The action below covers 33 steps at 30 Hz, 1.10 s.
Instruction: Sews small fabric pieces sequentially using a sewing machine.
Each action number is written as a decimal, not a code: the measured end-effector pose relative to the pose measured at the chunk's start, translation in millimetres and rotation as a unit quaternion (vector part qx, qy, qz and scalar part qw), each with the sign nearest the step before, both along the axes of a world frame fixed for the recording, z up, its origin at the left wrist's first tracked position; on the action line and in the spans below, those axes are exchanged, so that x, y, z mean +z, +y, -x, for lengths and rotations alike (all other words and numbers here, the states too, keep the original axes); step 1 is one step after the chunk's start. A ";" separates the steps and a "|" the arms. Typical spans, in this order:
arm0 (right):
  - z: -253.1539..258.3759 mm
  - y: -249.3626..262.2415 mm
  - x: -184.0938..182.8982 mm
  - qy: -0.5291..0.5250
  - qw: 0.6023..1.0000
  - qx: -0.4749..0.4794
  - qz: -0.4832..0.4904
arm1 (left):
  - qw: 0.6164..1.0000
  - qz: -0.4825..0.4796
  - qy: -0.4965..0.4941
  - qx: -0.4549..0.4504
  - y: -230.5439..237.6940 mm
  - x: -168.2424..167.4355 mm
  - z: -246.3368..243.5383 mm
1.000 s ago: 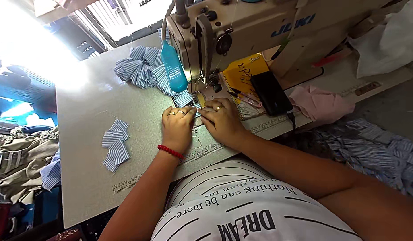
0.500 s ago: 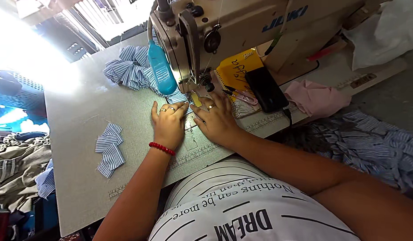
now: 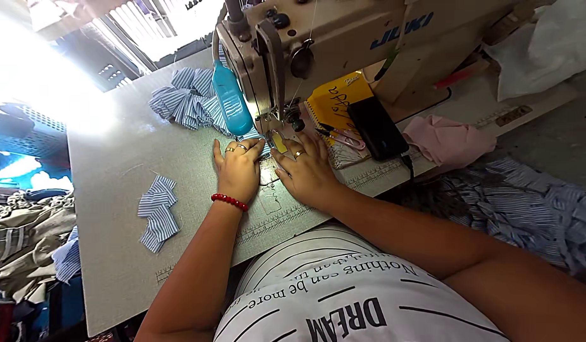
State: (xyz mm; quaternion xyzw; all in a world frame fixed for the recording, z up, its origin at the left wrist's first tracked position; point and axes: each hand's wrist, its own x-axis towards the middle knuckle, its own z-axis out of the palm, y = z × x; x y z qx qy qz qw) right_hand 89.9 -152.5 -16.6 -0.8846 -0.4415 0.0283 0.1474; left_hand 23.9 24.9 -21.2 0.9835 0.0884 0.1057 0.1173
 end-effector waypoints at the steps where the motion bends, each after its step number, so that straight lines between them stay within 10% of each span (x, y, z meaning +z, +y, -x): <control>1: 0.0 0.0 0.0 -0.001 1.000 0.000 -0.001 | 1.000 -0.002 0.000 0.002 0.3 0.0 -1.1; 20: -1.5 -3.6 -10.5 -0.008 0.994 0.020 -0.108 | 0.997 -0.019 -0.006 0.071 9.9 8.5 13.9; 28: -4.4 -2.2 -11.4 -0.002 0.991 0.042 -0.125 | 0.912 0.000 0.010 0.411 33.6 40.5 154.4; 33: -4.8 -5.2 -11.9 0.001 0.990 0.039 -0.138 | 0.910 -0.016 0.034 0.413 28.7 33.2 166.5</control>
